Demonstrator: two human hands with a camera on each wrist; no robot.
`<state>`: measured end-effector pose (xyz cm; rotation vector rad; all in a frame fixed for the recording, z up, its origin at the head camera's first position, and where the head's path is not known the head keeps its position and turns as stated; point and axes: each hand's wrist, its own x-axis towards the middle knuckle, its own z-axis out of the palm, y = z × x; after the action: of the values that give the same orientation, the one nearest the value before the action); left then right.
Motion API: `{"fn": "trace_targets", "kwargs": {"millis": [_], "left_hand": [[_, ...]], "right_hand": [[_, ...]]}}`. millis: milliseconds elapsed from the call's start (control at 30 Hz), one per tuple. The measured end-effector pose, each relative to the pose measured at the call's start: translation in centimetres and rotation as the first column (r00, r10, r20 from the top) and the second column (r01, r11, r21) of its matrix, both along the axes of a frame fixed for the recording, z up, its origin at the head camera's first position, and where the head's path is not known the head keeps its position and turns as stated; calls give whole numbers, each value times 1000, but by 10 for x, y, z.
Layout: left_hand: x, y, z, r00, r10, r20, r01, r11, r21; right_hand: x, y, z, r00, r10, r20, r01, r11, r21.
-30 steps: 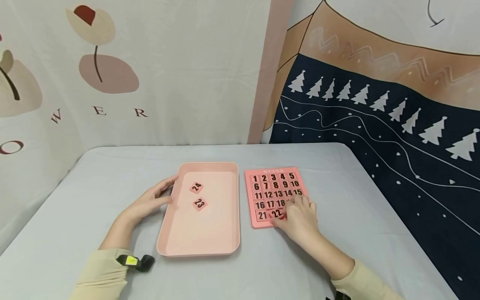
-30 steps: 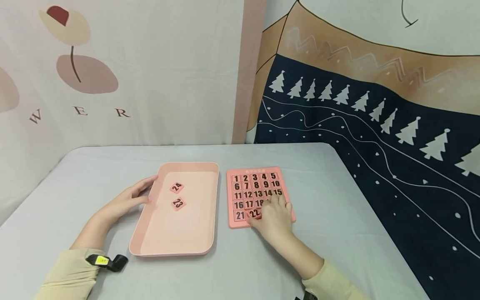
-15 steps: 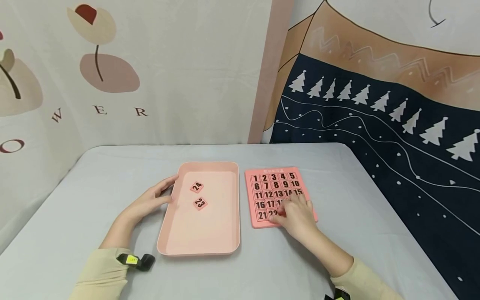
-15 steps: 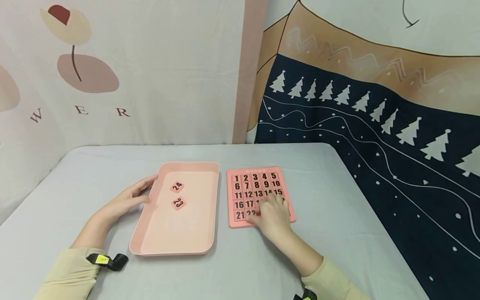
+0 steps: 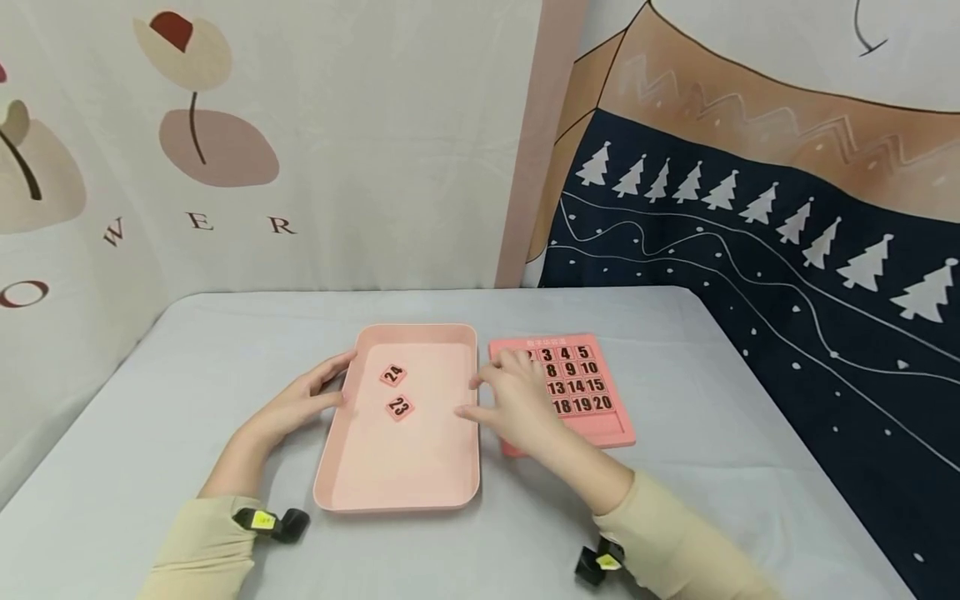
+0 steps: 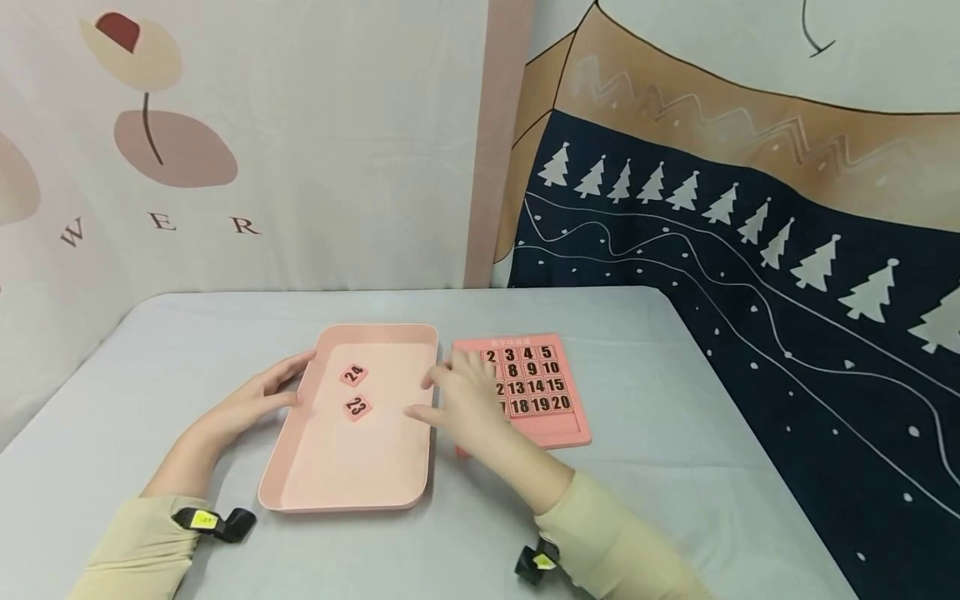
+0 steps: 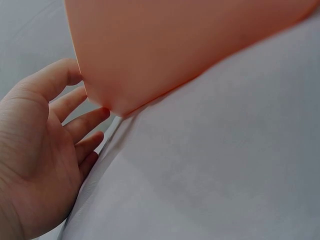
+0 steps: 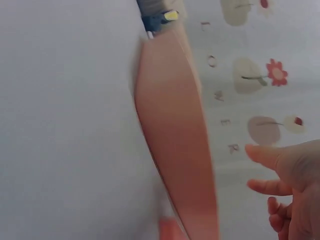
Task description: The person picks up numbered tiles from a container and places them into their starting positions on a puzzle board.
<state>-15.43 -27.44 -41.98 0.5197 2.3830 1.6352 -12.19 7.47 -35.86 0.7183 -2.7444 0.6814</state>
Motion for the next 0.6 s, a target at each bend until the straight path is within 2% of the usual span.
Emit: {"fn": "trace_targets", "kwargs": {"millis": [133, 267, 600], "left_hand": [[0, 0, 0, 1000, -2, 0, 2, 1000, 1], [1, 1, 0, 1000, -4, -6, 4, 1000, 1], [1, 1, 1, 1000, 1, -8, -1, 1000, -1]], "right_hand": [[-7, -31, -5, 998, 53, 36, -52, 999, -15], [-14, -55, -15, 997, 67, 41, -68, 997, 21], [-27, -83, -34, 997, 5, 77, -15, 992, 128]]}}
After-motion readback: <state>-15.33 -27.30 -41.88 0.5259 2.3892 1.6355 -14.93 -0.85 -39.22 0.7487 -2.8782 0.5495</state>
